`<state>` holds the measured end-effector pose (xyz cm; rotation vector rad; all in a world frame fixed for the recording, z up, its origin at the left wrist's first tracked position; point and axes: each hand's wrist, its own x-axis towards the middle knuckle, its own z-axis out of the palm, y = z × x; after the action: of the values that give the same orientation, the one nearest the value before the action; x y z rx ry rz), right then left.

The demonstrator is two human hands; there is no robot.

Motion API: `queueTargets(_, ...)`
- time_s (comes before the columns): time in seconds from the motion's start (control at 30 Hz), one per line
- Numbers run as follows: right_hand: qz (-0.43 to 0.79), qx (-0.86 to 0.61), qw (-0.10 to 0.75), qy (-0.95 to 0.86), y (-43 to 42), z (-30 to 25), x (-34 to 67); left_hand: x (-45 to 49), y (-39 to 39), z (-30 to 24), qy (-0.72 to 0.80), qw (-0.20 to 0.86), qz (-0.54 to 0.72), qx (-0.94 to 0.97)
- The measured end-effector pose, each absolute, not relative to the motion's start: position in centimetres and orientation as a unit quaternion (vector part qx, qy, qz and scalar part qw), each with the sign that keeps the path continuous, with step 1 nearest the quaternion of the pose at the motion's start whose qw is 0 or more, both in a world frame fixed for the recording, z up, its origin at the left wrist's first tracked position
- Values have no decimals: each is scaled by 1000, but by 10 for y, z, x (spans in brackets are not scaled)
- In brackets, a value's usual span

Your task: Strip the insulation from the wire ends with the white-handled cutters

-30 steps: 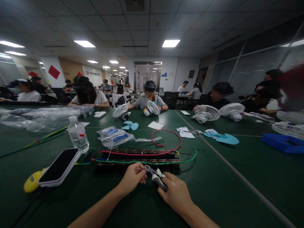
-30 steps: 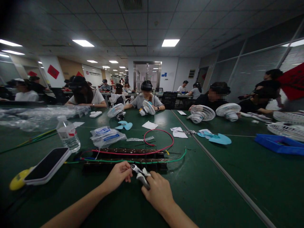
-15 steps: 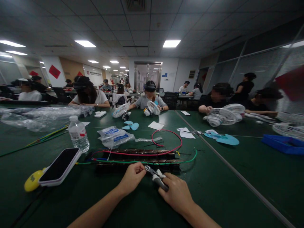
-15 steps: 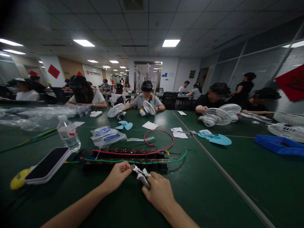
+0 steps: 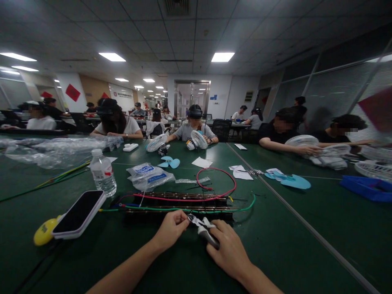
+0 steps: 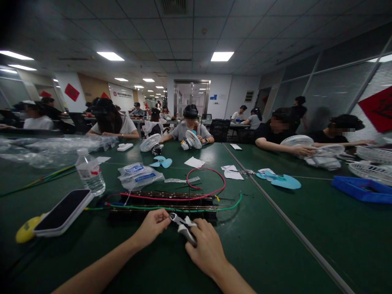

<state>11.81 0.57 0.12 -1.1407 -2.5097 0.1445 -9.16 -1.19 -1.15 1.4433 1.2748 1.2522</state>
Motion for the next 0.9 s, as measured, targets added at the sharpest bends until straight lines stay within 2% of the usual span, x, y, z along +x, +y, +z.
queueTargets(0.23, 63, -392, 210, -894, 7, -2, 118, -91, -12, -13, 516, 418, 484, 570)
queueTargets(0.63, 36, -429, 133, -893, 6, 5, 116, -92, -13, -9, 493, 416, 497, 580)
queueTargets(0.9, 51, -419, 147, -895, 5, 8, 117, -92, -13, -8, 491, 419, 502, 575)
